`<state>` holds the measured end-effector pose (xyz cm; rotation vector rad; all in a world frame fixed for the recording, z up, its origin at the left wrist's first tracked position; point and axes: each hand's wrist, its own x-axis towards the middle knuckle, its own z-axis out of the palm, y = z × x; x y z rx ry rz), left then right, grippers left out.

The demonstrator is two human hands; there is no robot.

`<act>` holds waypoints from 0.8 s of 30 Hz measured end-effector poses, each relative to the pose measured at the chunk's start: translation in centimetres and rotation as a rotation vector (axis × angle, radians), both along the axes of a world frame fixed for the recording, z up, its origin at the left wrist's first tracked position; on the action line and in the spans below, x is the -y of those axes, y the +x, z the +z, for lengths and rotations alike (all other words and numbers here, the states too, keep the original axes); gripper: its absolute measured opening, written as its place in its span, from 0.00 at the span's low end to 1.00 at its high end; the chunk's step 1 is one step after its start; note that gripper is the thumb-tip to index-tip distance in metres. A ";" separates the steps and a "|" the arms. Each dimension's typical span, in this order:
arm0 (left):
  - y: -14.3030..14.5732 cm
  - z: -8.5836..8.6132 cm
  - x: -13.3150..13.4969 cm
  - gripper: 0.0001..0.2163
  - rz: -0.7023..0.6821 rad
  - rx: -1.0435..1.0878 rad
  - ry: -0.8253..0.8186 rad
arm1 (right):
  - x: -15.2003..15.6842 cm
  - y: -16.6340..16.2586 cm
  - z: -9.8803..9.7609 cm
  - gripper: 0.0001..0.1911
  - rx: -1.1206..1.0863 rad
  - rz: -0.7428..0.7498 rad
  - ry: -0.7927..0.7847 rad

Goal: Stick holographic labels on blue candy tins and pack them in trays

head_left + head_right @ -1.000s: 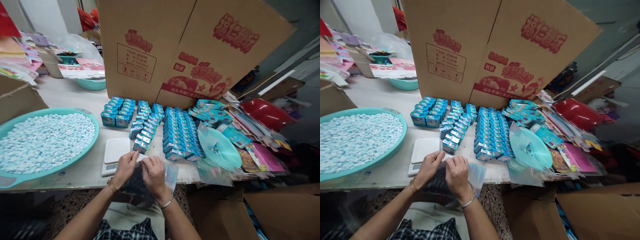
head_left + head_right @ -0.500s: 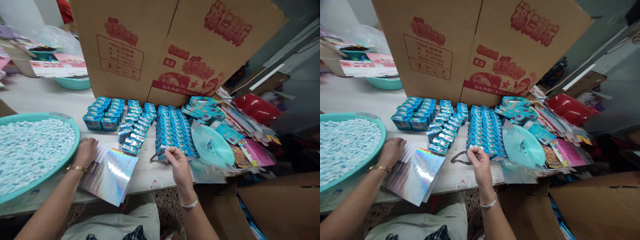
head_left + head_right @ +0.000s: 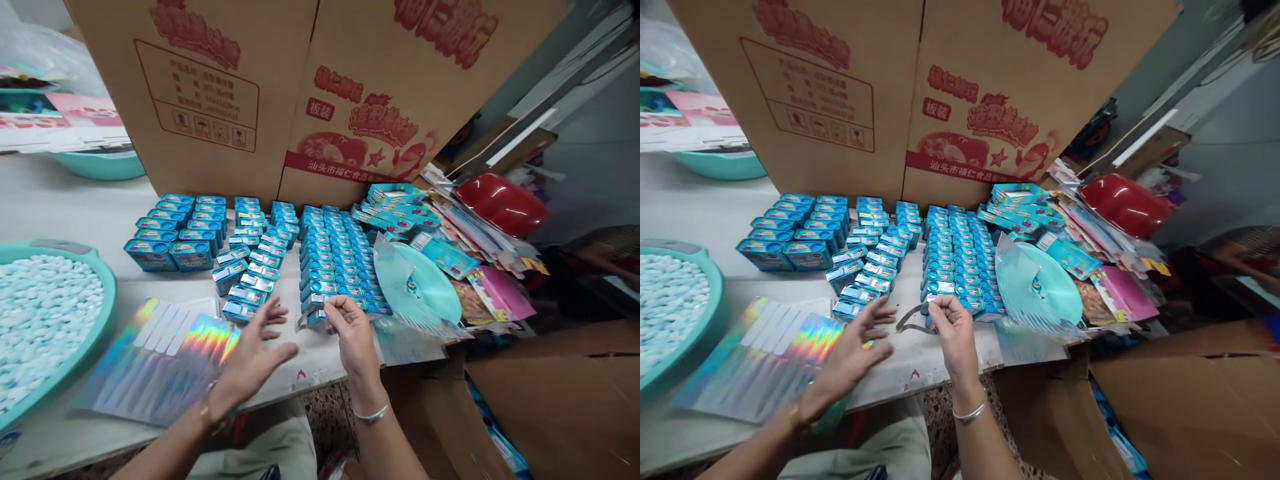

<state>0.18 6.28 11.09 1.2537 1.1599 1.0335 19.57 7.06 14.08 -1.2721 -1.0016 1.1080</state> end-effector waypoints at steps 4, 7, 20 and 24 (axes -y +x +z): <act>4.5 -0.9 -1.2 0.30 -0.039 0.227 -0.135 | 0.0 -0.1 -0.6 0.12 0.064 -0.096 0.040; 5.1 -1.6 -2.3 0.26 -0.063 0.268 -0.167 | -0.5 0.1 -1.4 0.12 0.130 -0.221 0.088; 8.2 -2.5 -6.1 0.17 0.205 0.299 0.011 | -4.5 1.9 -2.5 0.21 -0.086 -0.150 0.053; 9.6 -3.5 -7.9 0.17 0.292 0.199 0.096 | -6.0 2.1 -3.1 0.18 0.189 -0.227 0.133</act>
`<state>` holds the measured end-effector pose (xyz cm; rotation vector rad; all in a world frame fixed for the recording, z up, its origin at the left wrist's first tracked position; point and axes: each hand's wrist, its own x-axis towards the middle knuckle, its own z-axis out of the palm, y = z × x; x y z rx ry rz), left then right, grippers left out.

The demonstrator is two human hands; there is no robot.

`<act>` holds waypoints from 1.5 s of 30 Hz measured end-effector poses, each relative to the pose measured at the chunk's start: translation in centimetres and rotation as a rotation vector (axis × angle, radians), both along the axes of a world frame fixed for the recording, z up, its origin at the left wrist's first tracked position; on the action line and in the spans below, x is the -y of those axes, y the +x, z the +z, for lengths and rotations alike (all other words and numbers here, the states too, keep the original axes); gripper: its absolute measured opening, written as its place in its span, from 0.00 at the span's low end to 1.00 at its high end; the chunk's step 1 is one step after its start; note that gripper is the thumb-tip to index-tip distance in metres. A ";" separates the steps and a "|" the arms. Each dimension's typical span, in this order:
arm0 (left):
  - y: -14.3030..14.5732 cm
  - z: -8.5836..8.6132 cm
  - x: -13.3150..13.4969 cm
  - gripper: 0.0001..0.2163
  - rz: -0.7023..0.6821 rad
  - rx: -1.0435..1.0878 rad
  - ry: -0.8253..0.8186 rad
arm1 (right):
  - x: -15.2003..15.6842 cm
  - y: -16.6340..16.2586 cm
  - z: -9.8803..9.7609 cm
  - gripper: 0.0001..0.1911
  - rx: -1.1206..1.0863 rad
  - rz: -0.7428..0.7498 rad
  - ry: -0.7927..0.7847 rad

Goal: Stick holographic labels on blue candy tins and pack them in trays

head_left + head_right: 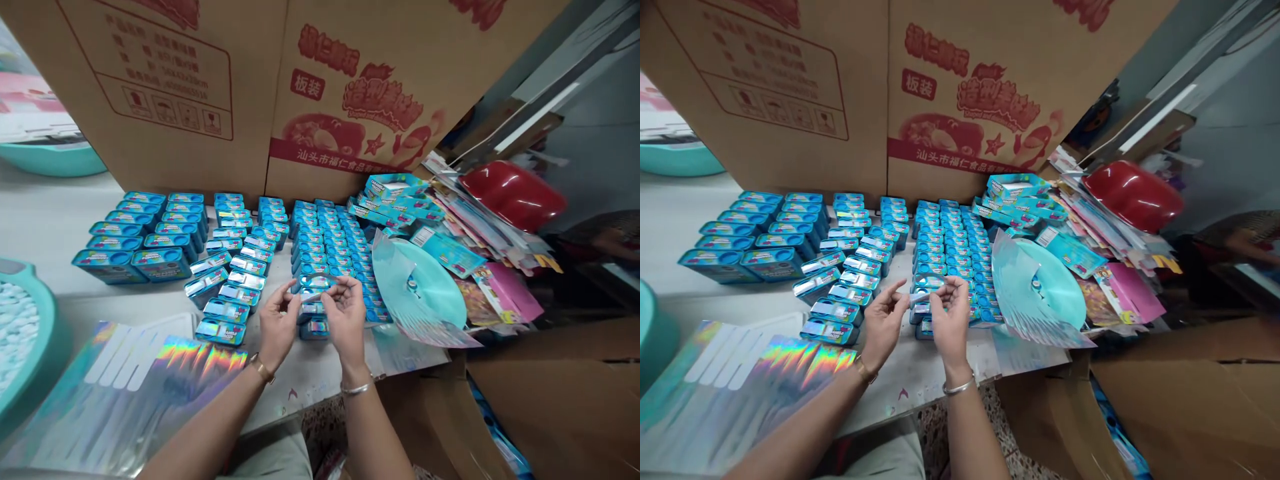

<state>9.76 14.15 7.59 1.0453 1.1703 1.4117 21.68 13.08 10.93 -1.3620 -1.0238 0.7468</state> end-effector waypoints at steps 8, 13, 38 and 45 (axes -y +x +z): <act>0.6 -2.2 -2.2 0.20 0.046 -0.192 0.030 | -1.9 0.4 -2.7 0.15 0.307 -0.065 -0.102; 0.6 -3.2 -2.4 0.21 0.035 -0.235 0.024 | -2.4 0.5 -3.2 0.15 0.359 -0.065 -0.154; 1.3 -7.2 -3.2 0.28 0.024 0.082 -0.216 | -2.2 1.4 -2.7 0.19 0.592 -0.070 -0.167; -0.2 -3.9 -3.5 0.17 0.027 0.028 -0.147 | -2.2 1.2 -0.6 0.13 0.514 -0.058 -0.121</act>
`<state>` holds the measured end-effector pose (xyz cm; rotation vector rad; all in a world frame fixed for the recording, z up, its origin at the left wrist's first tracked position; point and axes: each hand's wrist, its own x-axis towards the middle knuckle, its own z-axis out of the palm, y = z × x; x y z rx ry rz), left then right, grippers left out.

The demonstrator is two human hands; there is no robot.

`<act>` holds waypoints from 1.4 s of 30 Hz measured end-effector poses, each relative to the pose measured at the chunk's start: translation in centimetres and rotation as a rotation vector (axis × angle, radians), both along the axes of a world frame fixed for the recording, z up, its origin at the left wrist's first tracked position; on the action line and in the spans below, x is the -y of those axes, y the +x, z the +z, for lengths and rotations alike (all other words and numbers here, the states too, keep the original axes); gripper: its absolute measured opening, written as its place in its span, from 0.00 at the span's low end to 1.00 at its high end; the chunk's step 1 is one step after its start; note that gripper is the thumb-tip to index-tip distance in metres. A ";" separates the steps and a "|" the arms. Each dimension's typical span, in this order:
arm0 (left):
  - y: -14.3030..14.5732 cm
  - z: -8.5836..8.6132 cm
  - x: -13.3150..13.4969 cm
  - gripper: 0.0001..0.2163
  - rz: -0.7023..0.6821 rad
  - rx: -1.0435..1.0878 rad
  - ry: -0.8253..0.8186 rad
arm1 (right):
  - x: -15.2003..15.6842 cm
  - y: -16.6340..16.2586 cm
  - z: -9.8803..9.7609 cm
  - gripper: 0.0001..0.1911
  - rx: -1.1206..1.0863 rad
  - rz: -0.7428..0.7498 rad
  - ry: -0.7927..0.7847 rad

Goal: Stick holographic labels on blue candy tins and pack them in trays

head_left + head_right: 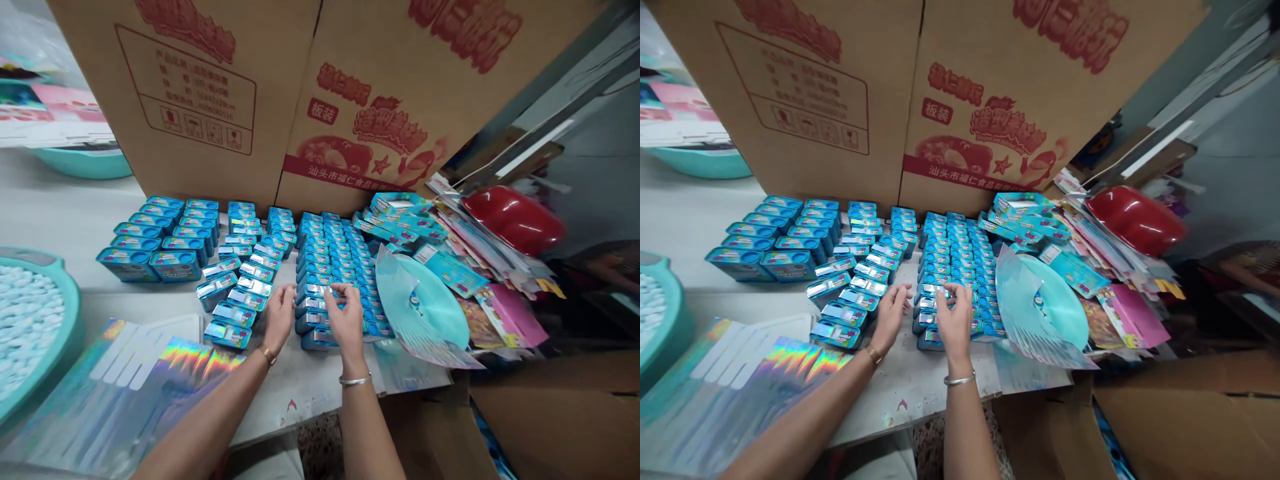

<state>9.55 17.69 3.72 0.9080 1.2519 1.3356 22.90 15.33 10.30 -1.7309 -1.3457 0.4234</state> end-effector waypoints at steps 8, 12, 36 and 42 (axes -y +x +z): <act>0.2 1.1 -1.6 0.17 -0.028 -0.054 0.110 | -2.2 2.9 -0.5 0.17 0.512 -0.076 -0.029; 0.9 -0.3 -2.1 0.19 -0.080 -0.003 0.094 | -3.0 4.2 -1.2 0.14 0.642 -0.031 -0.084; 2.2 -2.9 -2.5 0.21 -0.104 0.042 0.111 | -4.0 3.6 -0.7 0.14 0.377 0.027 -0.244; 2.0 -3.2 -2.7 0.21 -0.115 0.022 0.123 | -3.7 2.1 -0.2 0.15 0.065 0.131 -0.170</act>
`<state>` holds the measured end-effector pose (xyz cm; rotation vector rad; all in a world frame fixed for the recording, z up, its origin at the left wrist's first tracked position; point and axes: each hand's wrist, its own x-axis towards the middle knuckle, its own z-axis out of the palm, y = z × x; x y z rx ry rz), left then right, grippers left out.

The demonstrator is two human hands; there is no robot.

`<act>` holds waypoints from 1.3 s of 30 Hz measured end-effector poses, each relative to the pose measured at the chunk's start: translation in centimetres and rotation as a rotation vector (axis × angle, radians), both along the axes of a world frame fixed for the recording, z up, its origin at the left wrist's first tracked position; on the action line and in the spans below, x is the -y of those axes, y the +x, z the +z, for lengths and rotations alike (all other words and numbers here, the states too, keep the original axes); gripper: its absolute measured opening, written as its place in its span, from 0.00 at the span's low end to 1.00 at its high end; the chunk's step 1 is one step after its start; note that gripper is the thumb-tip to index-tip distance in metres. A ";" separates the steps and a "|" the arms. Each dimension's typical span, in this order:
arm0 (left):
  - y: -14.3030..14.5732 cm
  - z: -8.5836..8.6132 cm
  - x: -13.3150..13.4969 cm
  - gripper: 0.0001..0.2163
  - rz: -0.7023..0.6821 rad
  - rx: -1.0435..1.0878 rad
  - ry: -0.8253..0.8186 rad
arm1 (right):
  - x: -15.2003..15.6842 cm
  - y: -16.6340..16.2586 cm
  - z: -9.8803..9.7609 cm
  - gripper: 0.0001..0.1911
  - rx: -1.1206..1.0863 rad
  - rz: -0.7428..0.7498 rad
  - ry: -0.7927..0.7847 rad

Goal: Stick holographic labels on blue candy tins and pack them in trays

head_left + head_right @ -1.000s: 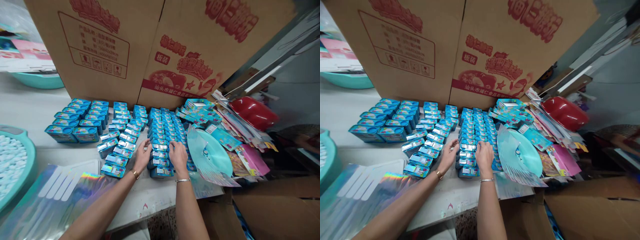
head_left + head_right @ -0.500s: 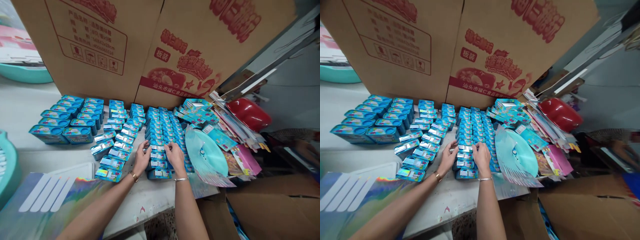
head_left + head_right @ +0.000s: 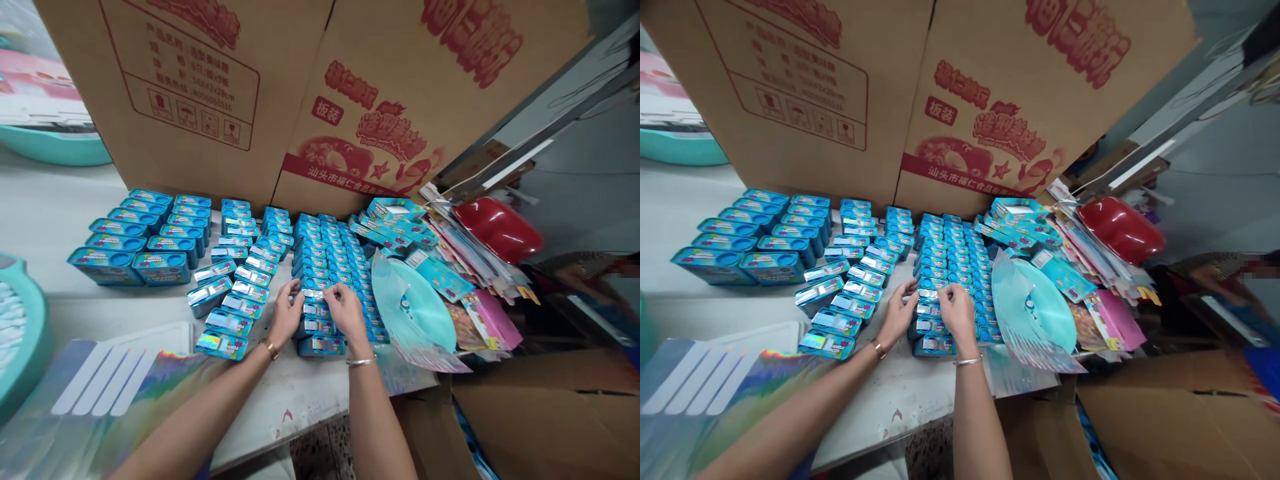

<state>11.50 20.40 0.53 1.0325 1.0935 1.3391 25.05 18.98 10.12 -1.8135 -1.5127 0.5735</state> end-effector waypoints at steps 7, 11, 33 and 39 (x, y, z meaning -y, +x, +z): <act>-0.1 0.2 0.2 0.20 -0.007 -0.024 0.015 | -1.1 -0.1 2.6 0.15 -0.602 0.016 -0.038; -0.5 1.5 0.5 0.19 0.072 -0.016 0.049 | -0.9 -0.1 4.8 0.15 -0.743 0.100 -0.100; -1.9 5.3 0.5 0.21 0.068 -0.352 0.068 | -0.7 -0.5 0.9 0.14 0.058 0.034 -0.083; -1.5 3.7 0.2 0.21 0.077 -0.464 0.096 | -0.7 -0.9 -0.3 0.14 0.258 -0.013 -0.104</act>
